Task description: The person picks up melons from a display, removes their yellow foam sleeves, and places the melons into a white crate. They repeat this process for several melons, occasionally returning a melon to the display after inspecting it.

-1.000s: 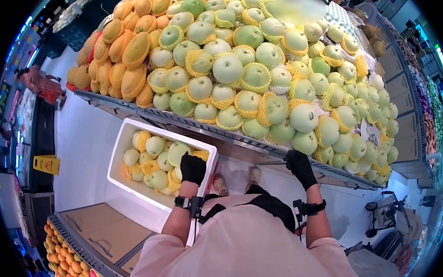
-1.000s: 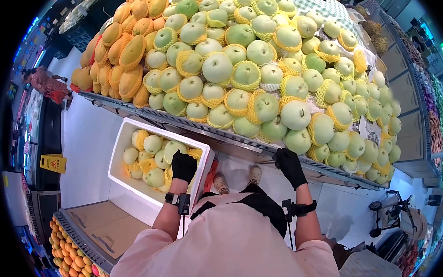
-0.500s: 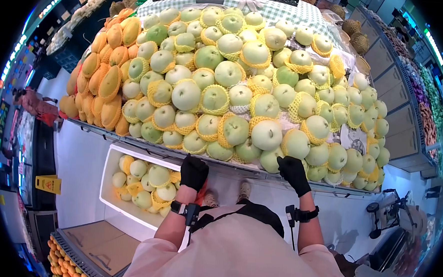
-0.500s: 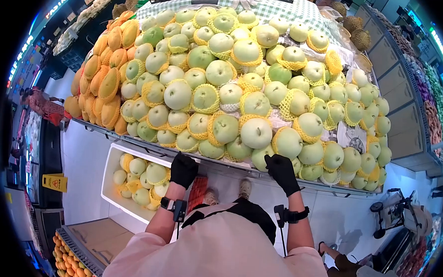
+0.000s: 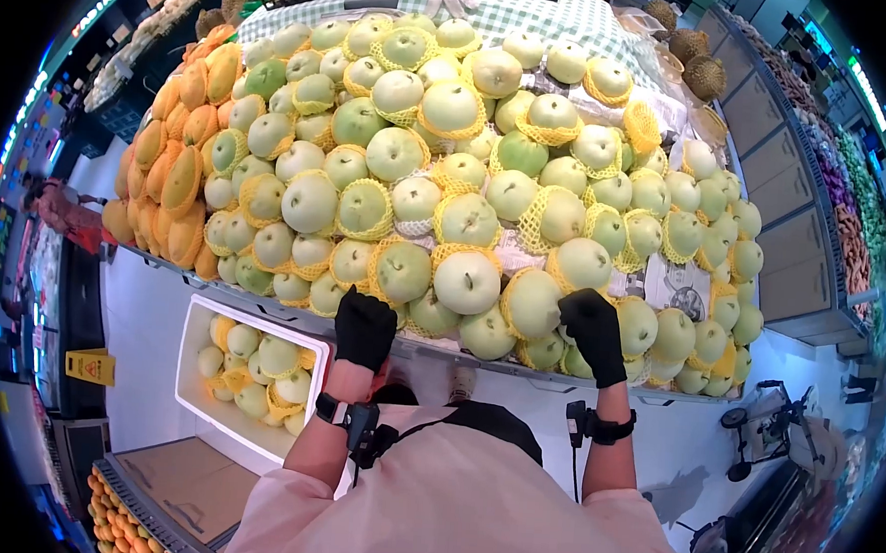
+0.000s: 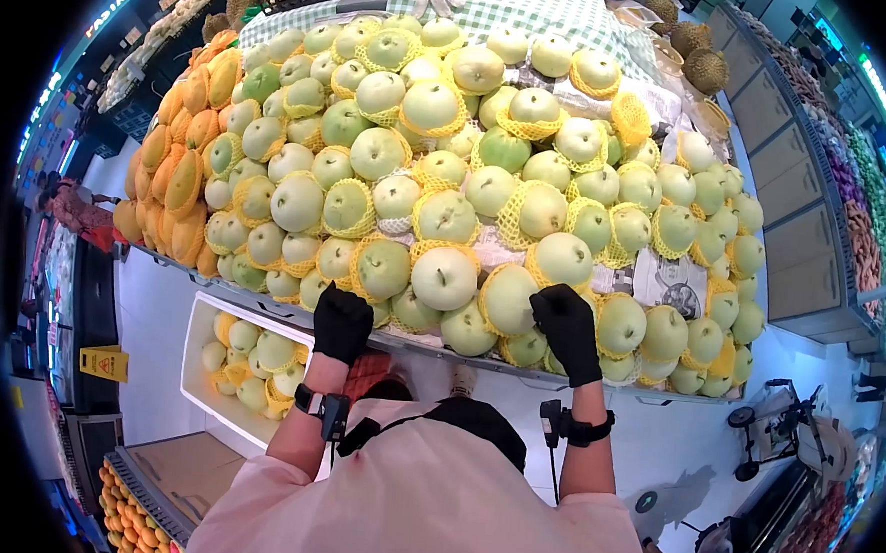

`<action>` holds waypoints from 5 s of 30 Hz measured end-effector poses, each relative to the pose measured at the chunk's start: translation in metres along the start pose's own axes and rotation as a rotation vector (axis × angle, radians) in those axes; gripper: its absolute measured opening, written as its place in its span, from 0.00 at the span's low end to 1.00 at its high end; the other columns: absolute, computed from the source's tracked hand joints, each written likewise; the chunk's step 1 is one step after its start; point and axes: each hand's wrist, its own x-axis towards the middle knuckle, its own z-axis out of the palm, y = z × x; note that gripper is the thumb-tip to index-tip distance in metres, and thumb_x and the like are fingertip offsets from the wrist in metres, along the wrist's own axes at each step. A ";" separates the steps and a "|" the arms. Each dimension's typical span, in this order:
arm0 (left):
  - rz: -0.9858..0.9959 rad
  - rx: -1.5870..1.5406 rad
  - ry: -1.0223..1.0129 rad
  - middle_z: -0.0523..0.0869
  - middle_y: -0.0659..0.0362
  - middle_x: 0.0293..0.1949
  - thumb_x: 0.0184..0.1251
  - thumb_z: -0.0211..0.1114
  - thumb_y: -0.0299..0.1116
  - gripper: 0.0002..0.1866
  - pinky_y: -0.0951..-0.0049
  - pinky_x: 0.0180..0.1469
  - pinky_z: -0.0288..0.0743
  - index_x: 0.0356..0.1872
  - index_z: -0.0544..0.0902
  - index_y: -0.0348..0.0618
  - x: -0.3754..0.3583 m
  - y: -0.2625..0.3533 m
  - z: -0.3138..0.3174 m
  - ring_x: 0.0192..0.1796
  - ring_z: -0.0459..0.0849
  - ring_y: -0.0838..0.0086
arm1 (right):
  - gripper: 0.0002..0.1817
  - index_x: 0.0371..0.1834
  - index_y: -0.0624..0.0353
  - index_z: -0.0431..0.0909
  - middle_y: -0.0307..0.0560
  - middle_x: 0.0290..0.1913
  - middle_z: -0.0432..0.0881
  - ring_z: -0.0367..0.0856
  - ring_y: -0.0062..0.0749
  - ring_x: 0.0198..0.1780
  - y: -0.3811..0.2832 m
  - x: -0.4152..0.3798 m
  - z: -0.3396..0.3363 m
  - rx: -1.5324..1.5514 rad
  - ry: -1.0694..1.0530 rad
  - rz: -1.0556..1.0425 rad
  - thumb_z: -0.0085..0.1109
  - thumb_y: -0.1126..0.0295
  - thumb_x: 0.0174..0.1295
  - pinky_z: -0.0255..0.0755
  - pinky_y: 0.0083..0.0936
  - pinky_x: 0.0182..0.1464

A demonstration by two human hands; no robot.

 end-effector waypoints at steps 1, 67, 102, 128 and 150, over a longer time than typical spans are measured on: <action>-0.027 -0.101 0.027 0.59 0.67 0.13 0.76 0.44 0.44 0.23 0.71 0.24 0.56 0.15 0.61 0.57 -0.004 0.003 0.020 0.17 0.60 0.75 | 0.11 0.30 0.60 0.77 0.40 0.22 0.77 0.73 0.19 0.22 -0.002 0.003 -0.003 -0.094 0.002 -0.032 0.62 0.65 0.63 0.69 0.21 0.28; -0.129 -0.314 0.020 0.58 0.66 0.13 0.75 0.47 0.41 0.23 0.74 0.24 0.56 0.15 0.61 0.54 0.025 0.085 0.016 0.17 0.58 0.76 | 0.42 0.57 0.64 0.67 0.62 0.52 0.74 0.72 0.54 0.56 -0.110 0.270 0.056 -0.746 0.417 -0.578 0.76 0.59 0.37 0.71 0.41 0.57; -0.274 0.108 -0.336 0.70 0.50 0.63 0.74 0.52 0.49 0.30 0.57 0.64 0.71 0.68 0.61 0.40 0.014 -0.009 0.124 0.63 0.72 0.60 | 0.47 0.65 0.61 0.63 0.52 0.60 0.70 0.70 0.43 0.61 -0.104 0.027 0.128 -0.494 0.160 -0.699 0.80 0.66 0.40 0.66 0.35 0.63; -0.044 0.060 0.003 0.73 0.57 0.64 0.75 0.49 0.50 0.25 0.54 0.65 0.67 0.66 0.66 0.49 -0.016 -0.024 0.112 0.65 0.71 0.62 | 0.19 0.50 0.59 0.80 0.49 0.47 0.84 0.82 0.40 0.49 -0.045 0.023 0.062 -0.257 -0.260 -0.509 0.68 0.67 0.55 0.75 0.31 0.51; 0.398 0.738 0.324 0.86 0.57 0.41 0.65 0.61 0.27 0.17 0.74 0.41 0.81 0.54 0.79 0.34 -0.084 0.019 0.045 0.39 0.86 0.73 | 0.49 0.69 0.62 0.58 0.52 0.62 0.69 0.71 0.37 0.62 -0.088 -0.023 0.144 0.038 -0.364 -0.520 0.78 0.67 0.43 0.69 0.34 0.62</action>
